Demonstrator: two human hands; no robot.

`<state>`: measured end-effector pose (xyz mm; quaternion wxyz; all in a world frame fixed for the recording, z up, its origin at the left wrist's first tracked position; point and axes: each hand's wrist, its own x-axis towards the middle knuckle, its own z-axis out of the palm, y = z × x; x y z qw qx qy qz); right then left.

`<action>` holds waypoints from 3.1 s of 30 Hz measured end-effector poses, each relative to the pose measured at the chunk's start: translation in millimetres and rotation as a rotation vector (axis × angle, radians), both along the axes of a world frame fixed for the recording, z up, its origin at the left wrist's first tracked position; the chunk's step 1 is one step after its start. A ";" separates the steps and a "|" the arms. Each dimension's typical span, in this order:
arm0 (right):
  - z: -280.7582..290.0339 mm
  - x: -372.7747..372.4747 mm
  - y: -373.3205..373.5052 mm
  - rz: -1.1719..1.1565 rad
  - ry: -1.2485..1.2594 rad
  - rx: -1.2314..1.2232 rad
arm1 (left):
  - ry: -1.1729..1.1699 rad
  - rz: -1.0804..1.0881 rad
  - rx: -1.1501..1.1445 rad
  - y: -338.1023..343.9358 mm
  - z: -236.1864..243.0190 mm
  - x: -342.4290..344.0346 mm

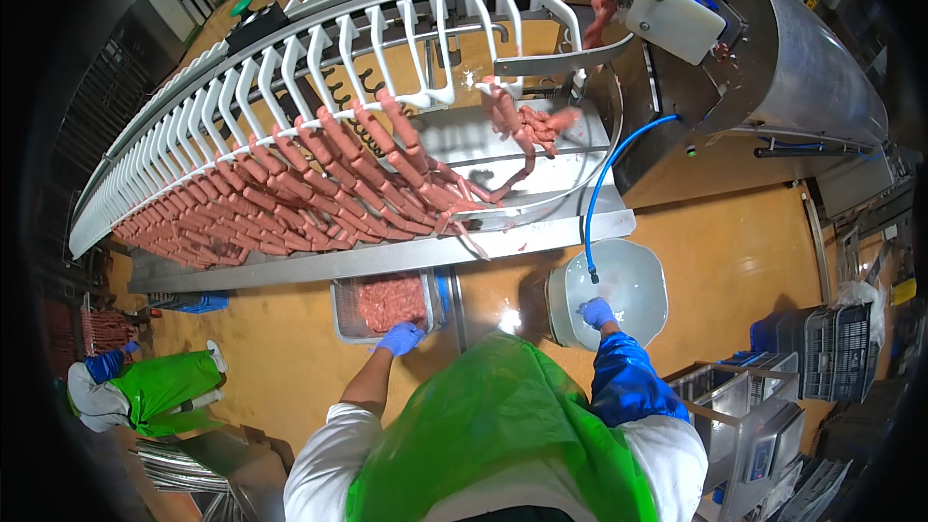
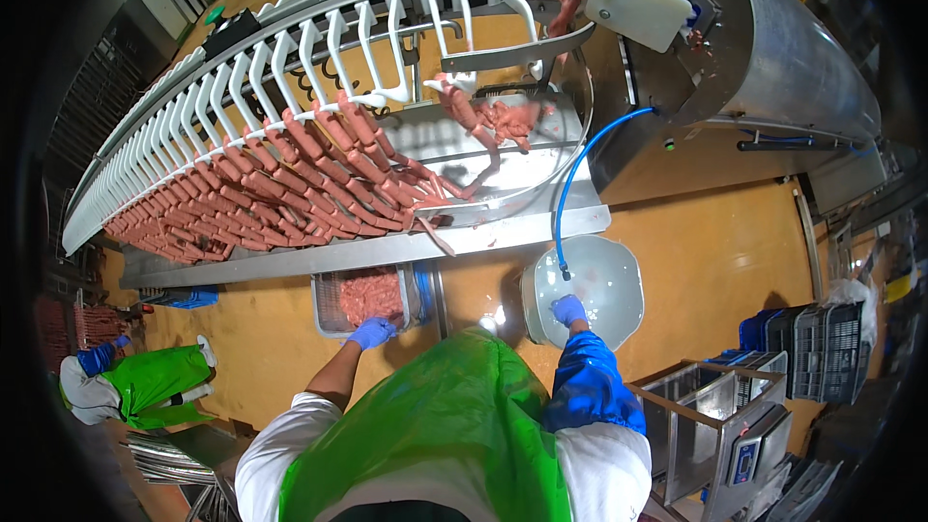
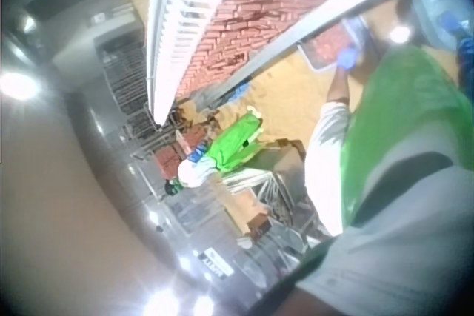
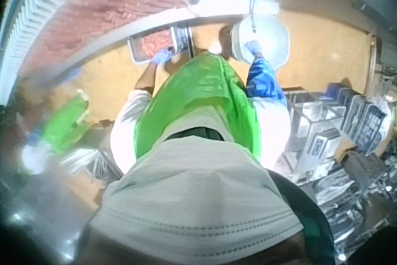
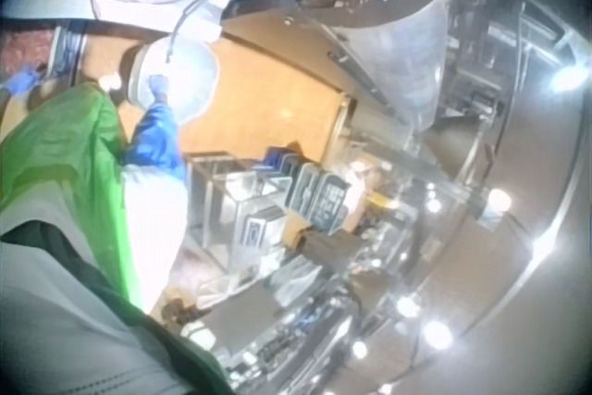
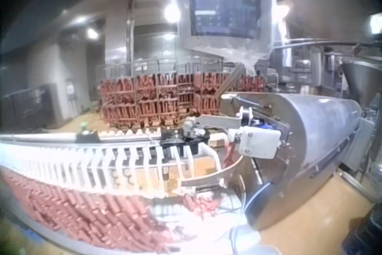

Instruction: The person stands at a meat processing station, handling long strings of raw sausages moving on a conveyor belt. They manually separate the linked sausages into individual units and place them into a metal tray. The person also uses a water hose to rinse their hands and the equipment during the process.

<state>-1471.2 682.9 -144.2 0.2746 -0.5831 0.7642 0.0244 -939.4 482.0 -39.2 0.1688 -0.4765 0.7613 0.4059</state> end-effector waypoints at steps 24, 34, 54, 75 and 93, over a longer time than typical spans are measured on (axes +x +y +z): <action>119.6 65.1 -35.7 -0.577 -0.013 -0.364 | 0.035 -0.036 0.089 110.8 -63.4 88.1; 204.8 102.3 -163.4 -0.337 -0.162 -0.556 | 0.204 -0.277 -0.114 118.4 -114.3 114.7; 267.3 261.7 -323.2 0.113 -1.228 -0.616 | 0.364 0.374 -0.148 -6.2 41.7 13.0; 539.4 246.6 -281.2 0.700 -0.416 -0.674 | 1.211 0.120 -1.021 -136.1 379.5 -95.4; 438.6 266.3 -349.1 0.398 -0.195 -0.740 | 0.947 0.474 -0.774 -160.3 262.8 -93.4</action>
